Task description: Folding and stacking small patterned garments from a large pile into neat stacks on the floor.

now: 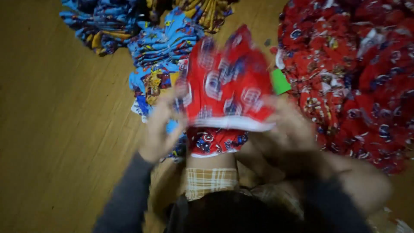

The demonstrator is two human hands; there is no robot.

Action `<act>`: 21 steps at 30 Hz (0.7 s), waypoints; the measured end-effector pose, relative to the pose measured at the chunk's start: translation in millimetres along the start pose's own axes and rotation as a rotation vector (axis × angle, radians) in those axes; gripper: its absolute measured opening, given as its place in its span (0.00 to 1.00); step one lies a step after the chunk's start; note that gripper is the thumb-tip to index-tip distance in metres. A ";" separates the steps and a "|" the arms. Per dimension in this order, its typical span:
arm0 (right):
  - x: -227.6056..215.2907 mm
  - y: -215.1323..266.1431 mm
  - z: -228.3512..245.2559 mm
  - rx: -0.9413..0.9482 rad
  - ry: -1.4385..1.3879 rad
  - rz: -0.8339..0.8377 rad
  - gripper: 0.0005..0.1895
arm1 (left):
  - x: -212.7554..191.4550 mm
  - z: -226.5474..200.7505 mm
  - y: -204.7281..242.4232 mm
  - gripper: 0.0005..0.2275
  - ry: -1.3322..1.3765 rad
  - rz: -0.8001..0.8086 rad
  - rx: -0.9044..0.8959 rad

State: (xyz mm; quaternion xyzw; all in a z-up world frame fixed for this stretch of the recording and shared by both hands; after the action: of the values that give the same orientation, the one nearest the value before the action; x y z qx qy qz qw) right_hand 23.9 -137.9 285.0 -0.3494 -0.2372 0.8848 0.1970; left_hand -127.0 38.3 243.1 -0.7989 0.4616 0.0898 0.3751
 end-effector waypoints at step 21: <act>-17.6 190.0 -256.3 0.669 0.168 -0.061 0.17 | 32.9 87.0 88.1 0.09 -0.851 0.027 -0.379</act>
State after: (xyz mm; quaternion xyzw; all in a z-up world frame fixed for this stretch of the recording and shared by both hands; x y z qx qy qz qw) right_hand 183.5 -228.6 23.5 -0.3300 0.0728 0.8753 0.3459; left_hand -161.9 49.8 120.4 -0.7393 0.2526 0.4973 0.3772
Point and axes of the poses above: each hand's wrist, its own y-axis away from the middle knuckle, its own x-axis out of the palm, z = x × y, the point moved 10 cm from there along -y, towards the middle knuckle, and after that the axes turned 4 degrees about z, right-handed, at the moved point
